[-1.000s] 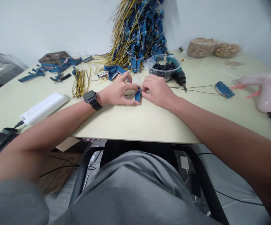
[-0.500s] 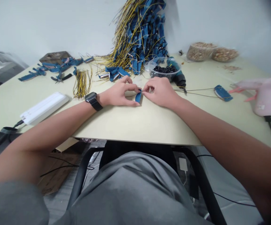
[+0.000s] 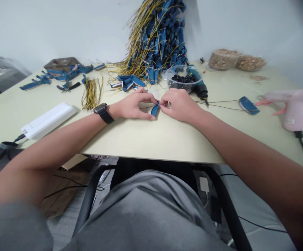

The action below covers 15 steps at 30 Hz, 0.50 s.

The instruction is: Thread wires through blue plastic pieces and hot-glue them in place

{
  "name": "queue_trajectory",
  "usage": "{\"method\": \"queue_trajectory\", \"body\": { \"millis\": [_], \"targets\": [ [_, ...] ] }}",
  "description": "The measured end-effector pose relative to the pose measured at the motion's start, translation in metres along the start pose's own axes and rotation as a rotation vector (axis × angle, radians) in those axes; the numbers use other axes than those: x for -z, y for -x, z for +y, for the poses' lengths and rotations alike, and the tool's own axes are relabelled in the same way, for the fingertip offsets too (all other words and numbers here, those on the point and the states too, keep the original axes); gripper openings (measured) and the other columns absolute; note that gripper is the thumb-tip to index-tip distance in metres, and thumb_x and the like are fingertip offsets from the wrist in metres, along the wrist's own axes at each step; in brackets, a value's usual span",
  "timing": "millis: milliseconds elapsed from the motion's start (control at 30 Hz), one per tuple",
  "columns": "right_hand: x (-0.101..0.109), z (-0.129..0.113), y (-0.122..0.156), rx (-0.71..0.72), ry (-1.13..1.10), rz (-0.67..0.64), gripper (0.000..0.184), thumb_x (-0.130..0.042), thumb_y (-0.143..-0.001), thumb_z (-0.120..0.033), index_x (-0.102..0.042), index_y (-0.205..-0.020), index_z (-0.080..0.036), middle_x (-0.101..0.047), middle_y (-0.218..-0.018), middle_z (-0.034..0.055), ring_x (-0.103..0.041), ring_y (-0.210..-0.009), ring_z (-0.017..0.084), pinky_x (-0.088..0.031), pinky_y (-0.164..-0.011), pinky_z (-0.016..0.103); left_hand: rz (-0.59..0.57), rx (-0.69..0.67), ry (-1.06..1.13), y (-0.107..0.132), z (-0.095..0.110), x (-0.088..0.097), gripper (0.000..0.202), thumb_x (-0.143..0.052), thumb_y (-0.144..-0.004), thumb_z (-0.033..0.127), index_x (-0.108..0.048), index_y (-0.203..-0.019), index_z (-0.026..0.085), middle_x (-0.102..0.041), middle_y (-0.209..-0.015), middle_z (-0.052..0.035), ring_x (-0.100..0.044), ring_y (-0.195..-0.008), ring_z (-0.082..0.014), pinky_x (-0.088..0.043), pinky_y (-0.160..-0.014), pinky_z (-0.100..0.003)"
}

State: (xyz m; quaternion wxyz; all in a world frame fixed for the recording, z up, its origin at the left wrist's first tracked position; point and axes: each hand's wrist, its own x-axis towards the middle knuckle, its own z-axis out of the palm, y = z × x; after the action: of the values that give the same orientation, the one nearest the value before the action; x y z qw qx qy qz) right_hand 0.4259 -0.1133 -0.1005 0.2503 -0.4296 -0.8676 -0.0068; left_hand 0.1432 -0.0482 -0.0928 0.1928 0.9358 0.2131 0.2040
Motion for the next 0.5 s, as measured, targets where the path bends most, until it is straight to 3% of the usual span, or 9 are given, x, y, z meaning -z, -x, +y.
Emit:
{"method": "queue_trajectory", "body": {
  "millis": [233,500],
  "targets": [
    [-0.0046,-0.0022,-0.0017,0.077,0.003,0.004,0.026,-0.066,-0.104,-0.012,-0.084,-0.089,-0.025,-0.084,-0.096,0.0130,-0.076,-0.102,0.037,-0.056,-0.098,0.053,0.002,-0.007,-0.028,-0.0005,-0.0018,0.0000,0.093,-0.093,-0.084,0.107,-0.090,-0.136,0.030,-0.090,-0.127,-0.0121,-0.068,-0.126,-0.0413,-0.056,-0.121,-0.060],
    [-0.0029,-0.0050,-0.0013,0.009,-0.001,0.010,0.024,-0.070,-0.101,-0.011,-0.085,-0.088,-0.023,-0.088,-0.098,0.0129,-0.080,-0.102,0.036,-0.057,-0.097,0.050,0.004,-0.046,-0.030,-0.0008,-0.0043,0.0013,0.089,-0.089,-0.086,0.110,-0.093,-0.130,0.032,-0.087,-0.119,-0.0122,-0.068,-0.127,-0.0423,-0.055,-0.125,-0.063]
  ]
}}
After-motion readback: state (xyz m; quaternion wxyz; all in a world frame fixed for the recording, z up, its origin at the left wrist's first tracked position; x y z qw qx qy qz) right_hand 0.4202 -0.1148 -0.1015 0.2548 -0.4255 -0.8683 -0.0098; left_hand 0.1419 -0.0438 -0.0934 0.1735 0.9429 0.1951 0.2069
